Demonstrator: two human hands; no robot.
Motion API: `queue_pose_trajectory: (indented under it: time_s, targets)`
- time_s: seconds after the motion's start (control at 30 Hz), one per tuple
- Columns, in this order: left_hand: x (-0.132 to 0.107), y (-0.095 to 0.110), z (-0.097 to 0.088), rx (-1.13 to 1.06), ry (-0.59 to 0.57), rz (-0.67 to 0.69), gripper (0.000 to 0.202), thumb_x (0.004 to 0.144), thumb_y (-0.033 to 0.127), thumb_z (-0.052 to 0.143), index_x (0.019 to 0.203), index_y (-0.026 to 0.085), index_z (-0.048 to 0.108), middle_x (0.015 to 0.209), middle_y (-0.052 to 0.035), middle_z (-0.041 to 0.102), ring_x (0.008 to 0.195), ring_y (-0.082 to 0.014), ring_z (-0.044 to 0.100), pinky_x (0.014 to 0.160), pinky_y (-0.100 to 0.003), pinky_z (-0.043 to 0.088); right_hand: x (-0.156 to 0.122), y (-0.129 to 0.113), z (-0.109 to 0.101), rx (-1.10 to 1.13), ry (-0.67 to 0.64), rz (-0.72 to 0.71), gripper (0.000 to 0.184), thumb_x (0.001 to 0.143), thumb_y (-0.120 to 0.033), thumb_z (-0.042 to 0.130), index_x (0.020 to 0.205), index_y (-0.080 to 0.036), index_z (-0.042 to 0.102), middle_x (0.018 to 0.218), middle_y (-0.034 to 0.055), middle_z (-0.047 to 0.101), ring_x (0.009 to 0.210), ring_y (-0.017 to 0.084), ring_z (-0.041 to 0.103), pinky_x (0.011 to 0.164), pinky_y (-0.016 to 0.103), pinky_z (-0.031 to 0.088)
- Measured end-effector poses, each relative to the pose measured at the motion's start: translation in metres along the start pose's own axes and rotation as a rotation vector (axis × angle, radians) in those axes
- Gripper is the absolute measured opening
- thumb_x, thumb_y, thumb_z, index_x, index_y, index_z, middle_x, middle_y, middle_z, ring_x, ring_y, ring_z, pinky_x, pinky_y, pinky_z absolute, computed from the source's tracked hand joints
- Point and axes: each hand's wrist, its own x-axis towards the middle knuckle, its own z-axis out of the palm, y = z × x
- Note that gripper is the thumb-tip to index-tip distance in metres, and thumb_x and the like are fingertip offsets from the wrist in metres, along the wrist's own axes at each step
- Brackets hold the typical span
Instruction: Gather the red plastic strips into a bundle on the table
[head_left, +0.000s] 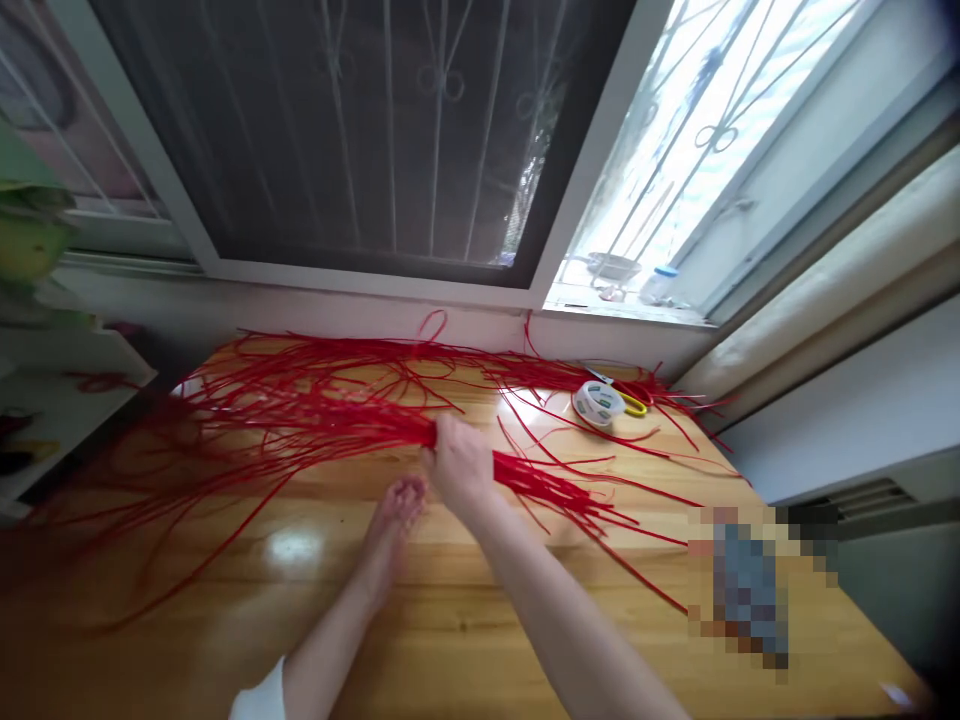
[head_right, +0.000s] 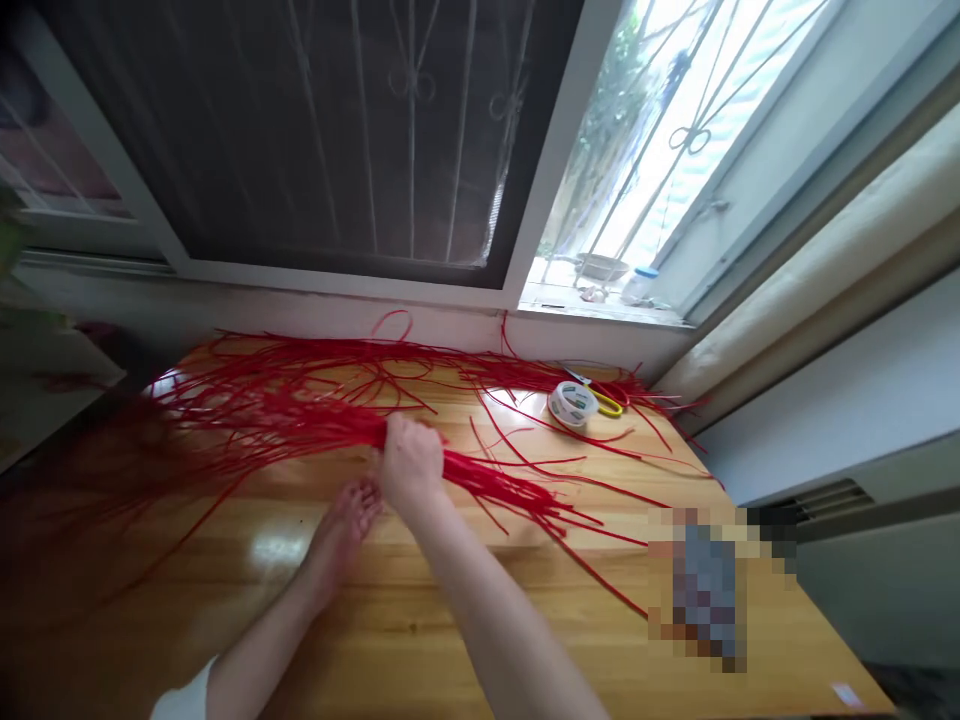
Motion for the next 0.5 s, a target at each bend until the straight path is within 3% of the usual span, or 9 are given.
queue_pose_trajectory:
  time_s: [0.1, 0.2, 0.27, 0.33, 0.4, 0.5]
  targets:
    - [0.009, 0.028, 0.010, -0.225, -0.060, -0.074, 0.042, 0.071, 0.051, 0.061, 0.097, 0.019, 0.060, 0.105, -0.0068, 0.065, 0.104, -0.0201, 0.058, 0.093, -0.034, 0.042, -0.018, -0.031, 0.009, 0.028, -0.139, -0.108, 0.015, 0.083, -0.025, 0.045, 0.094, -0.015, 0.049, 0.083, 0.0099, 0.063, 0.075, 0.023, 0.060, 0.064, 0.032, 0.041]
    - [0.012, 0.045, 0.014, -0.313, 0.103, -0.048, 0.018, 0.078, 0.036, 0.057, 0.082, 0.018, 0.060, 0.086, -0.0010, 0.068, 0.087, -0.0133, 0.063, 0.086, -0.028, 0.045, -0.033, -0.043, 0.025, 0.070, -0.216, -0.174, 0.016, 0.084, -0.016, 0.040, 0.098, -0.014, 0.049, 0.088, 0.0107, 0.065, 0.077, 0.022, 0.062, 0.063, 0.032, 0.042]
    - [0.014, 0.055, 0.016, -0.324, 0.188, -0.007, 0.016, 0.081, 0.027, 0.053, 0.068, 0.018, 0.054, 0.060, 0.0042, 0.061, 0.065, -0.0097, 0.062, 0.076, -0.026, 0.048, -0.039, -0.037, 0.031, 0.082, -0.240, -0.146, 0.018, 0.084, -0.014, 0.040, 0.100, -0.015, 0.048, 0.088, 0.0091, 0.066, 0.078, 0.022, 0.063, 0.063, 0.031, 0.042]
    - [0.014, 0.067, 0.018, -0.342, 0.178, 0.058, 0.023, 0.083, 0.024, 0.050, 0.061, 0.018, 0.047, 0.042, 0.0090, 0.043, 0.043, -0.0069, 0.050, 0.065, -0.024, 0.049, -0.041, -0.024, 0.032, 0.061, -0.273, -0.098, 0.017, 0.082, -0.018, 0.045, 0.099, -0.016, 0.049, 0.086, 0.0077, 0.067, 0.077, 0.022, 0.064, 0.062, 0.029, 0.042]
    - [0.014, 0.084, 0.022, -0.358, 0.135, 0.132, 0.026, 0.086, 0.024, 0.047, 0.061, 0.018, 0.045, 0.037, 0.0104, 0.032, 0.034, -0.0049, 0.037, 0.052, -0.020, 0.044, -0.042, -0.007, 0.030, 0.032, -0.298, -0.064, 0.016, 0.080, -0.025, 0.051, 0.094, -0.017, 0.051, 0.083, 0.0070, 0.067, 0.076, 0.022, 0.064, 0.061, 0.028, 0.041]
    - [0.016, 0.118, 0.031, -0.374, 0.051, 0.169, 0.031, 0.090, 0.024, 0.040, 0.060, 0.017, 0.042, 0.035, 0.0101, 0.026, 0.028, -0.0036, 0.023, 0.035, -0.016, 0.026, -0.043, 0.018, 0.023, 0.026, -0.291, -0.059, 0.018, 0.078, -0.034, 0.054, 0.089, -0.019, 0.054, 0.080, 0.0049, 0.067, 0.073, 0.021, 0.063, 0.059, 0.027, 0.037]
